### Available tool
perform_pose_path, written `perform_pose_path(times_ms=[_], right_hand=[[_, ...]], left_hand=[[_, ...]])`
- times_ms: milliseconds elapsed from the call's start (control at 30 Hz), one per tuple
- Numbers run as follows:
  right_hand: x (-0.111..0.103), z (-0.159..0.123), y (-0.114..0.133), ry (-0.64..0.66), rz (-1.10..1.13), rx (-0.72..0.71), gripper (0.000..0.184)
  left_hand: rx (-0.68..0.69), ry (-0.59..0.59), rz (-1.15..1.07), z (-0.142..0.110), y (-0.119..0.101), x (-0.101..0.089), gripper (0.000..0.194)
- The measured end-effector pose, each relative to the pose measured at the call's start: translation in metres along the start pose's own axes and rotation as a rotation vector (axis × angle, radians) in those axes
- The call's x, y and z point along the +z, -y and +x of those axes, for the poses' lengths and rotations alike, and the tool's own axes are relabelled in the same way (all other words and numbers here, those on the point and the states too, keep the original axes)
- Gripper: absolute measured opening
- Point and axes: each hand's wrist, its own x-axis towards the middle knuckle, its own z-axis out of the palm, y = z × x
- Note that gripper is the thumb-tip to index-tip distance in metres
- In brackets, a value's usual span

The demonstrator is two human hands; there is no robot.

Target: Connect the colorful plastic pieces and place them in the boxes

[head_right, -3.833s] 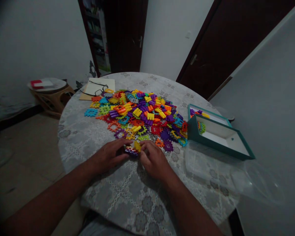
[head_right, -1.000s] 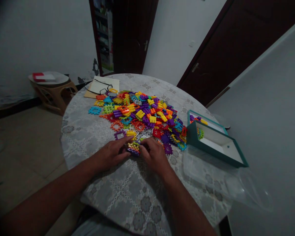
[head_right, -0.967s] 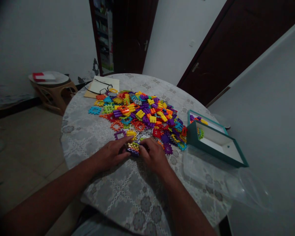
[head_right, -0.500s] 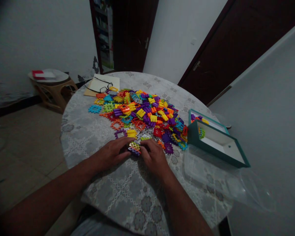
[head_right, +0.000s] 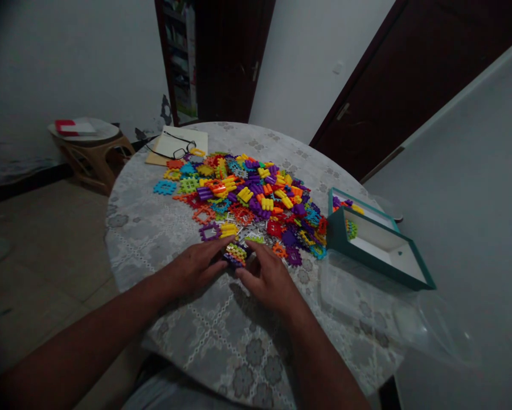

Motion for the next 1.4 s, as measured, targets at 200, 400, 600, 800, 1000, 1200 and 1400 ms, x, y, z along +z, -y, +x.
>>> perform_pose_path(times_ms=[200, 400, 600, 800, 1000, 1200, 1400], right_hand=[[0.015, -0.001, -0.006, -0.022, -0.018, 0.031, 0.06], [0.021, 0.001, -0.002, -0.03, -0.059, -0.044, 0.062], [0.014, 0.007, 0.016, 0.04, -0.163, -0.063, 0.061], [0.009, 0.026, 0.028, 0.123, -0.416, -0.002, 0.031], [-0.039, 0.026, 0.03, -0.071, -0.456, 0.038, 0.026], [-0.203, 0.034, -0.014, -0.566, -0.603, 0.32, 0.027], [-0.287, 0.039, -0.094, -0.506, -0.408, 1.01, 0.02]], left_hand=[[-0.047, 0.027, 0.081, -0.002, -0.017, 0.001, 0.067], [-0.072, -0.012, 0.191, -0.011, -0.022, 0.012, 0.069], [0.015, -0.052, 0.214, -0.014, -0.006, 0.013, 0.064], [0.063, -0.104, 0.193, -0.005, 0.011, 0.009, 0.06], [-0.087, -0.104, 0.086, -0.002, 0.002, -0.002, 0.065], [-0.165, -0.108, 0.051, -0.001, 0.004, -0.004, 0.064], [-0.165, -0.084, 0.052, -0.002, 0.008, -0.003, 0.059]])
